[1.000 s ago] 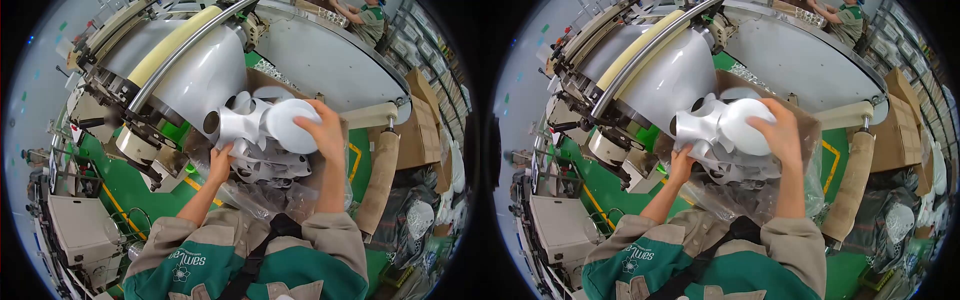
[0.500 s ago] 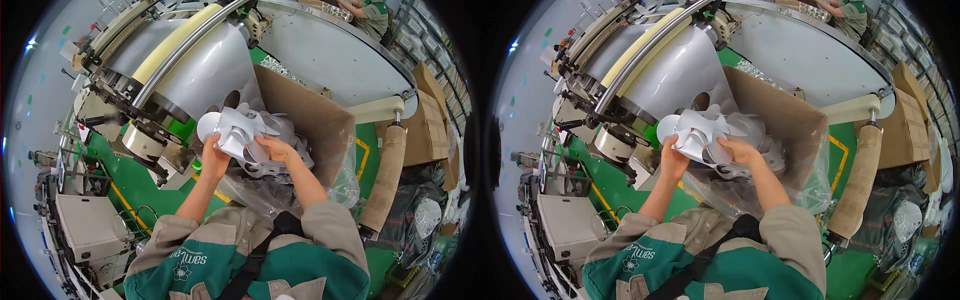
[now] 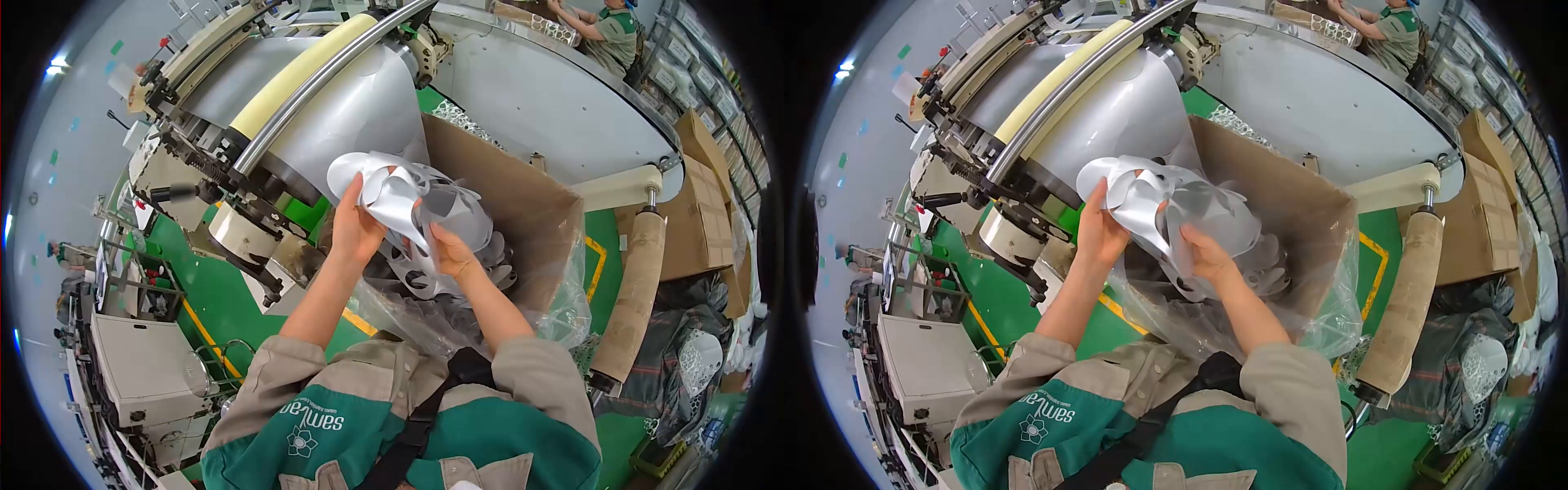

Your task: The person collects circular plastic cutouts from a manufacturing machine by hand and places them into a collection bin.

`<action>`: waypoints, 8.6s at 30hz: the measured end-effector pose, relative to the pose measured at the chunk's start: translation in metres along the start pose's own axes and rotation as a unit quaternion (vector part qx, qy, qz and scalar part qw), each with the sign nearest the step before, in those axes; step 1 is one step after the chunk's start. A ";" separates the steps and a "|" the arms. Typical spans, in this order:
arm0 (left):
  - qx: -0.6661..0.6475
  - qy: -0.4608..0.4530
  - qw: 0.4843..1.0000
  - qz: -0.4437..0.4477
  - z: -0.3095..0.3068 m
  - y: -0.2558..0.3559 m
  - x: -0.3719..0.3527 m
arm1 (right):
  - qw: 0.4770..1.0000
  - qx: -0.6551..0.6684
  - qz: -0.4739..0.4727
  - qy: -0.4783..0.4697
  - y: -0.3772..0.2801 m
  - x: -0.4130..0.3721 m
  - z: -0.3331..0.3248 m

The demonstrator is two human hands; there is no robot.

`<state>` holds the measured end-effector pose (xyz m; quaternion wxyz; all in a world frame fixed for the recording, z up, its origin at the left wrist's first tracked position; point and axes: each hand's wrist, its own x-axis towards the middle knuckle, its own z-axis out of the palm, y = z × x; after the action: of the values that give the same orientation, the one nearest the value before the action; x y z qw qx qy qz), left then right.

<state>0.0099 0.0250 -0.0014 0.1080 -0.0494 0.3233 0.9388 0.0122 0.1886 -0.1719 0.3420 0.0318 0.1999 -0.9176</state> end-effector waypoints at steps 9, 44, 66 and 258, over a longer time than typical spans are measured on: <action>0.039 -0.043 0.997 0.044 0.040 0.028 0.044 | 0.843 -0.286 -0.378 0.256 -0.117 -0.050 0.083; 0.630 -0.132 0.760 0.092 0.145 0.075 0.093 | 0.782 -0.093 -0.546 0.286 -0.142 -0.182 0.000; 0.358 0.196 0.897 0.169 -0.103 -0.020 -0.003 | 0.901 -0.162 -0.310 0.255 -0.065 -0.083 0.030; 0.160 0.135 0.958 0.196 -0.108 0.034 0.062 | 0.682 -0.680 -0.197 0.184 -0.056 -0.012 0.046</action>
<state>-0.0555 -0.0570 -0.0764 -0.1158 -0.0934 0.4837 0.8625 -0.0108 0.2167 -0.1083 0.0371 -0.0814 0.8292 -0.5517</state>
